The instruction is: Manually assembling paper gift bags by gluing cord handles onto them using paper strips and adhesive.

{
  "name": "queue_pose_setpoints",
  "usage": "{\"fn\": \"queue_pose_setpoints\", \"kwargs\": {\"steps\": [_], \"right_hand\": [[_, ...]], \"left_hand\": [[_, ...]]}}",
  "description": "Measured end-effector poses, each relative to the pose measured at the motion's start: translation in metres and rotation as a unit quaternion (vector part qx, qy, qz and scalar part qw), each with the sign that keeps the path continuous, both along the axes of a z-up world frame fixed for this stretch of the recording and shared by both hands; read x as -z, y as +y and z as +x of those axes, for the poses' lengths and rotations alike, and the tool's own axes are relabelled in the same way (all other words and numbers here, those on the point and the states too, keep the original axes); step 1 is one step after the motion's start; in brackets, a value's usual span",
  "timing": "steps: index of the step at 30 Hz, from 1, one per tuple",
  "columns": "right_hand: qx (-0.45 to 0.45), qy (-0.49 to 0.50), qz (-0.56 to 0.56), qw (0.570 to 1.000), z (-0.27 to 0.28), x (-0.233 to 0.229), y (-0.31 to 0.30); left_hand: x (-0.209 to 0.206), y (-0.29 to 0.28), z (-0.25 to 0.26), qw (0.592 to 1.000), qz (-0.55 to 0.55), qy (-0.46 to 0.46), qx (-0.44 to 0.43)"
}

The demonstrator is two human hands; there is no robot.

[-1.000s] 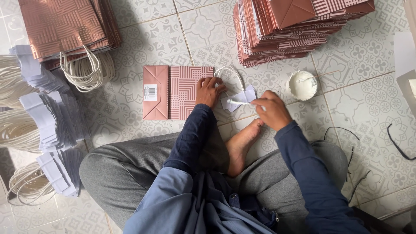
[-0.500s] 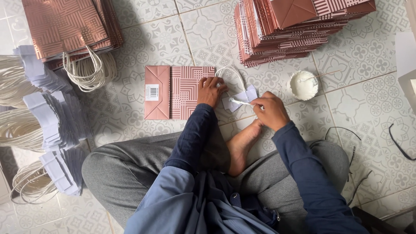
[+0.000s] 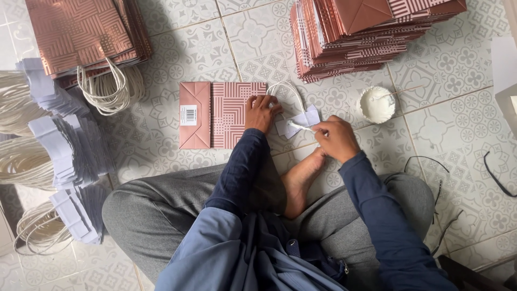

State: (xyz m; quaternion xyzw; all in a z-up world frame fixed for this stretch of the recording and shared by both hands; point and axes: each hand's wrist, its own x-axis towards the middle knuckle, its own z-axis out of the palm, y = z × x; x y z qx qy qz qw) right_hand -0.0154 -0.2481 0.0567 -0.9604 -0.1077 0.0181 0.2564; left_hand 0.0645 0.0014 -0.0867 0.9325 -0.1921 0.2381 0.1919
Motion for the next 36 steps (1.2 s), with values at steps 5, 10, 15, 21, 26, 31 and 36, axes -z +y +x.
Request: {"fn": "queue_pose_setpoints", "kwargs": {"steps": [5,10,15,21,26,31,36], "right_hand": [[0.027,-0.019,-0.060,0.998,0.006,0.027,-0.038],[0.090,-0.013,-0.070,0.993,0.001,0.006,-0.053],[-0.001,0.018,0.028,0.999,-0.006,-0.014,0.007],[0.065,0.015,-0.059,0.996,0.006,0.006,-0.046],[0.089,0.043,-0.006,0.995,0.000,-0.010,-0.033],[0.082,0.046,-0.026,0.995,0.005,0.005,-0.039],[0.192,0.076,0.070,0.976,0.002,-0.035,-0.054]], "left_hand": [[-0.004,0.000,-0.003,1.000,-0.001,0.001,0.000],[-0.006,0.000,-0.004,1.000,0.002,0.004,-0.004],[-0.012,0.000,-0.003,1.000,0.006,0.017,-0.008],[-0.007,0.001,-0.001,1.000,0.006,-0.002,-0.007],[-0.004,-0.001,-0.002,1.000,0.003,-0.005,-0.011],[-0.001,0.001,0.000,1.000,0.007,-0.004,-0.003],[-0.002,0.004,0.000,1.000,-0.004,-0.007,0.006]]}}
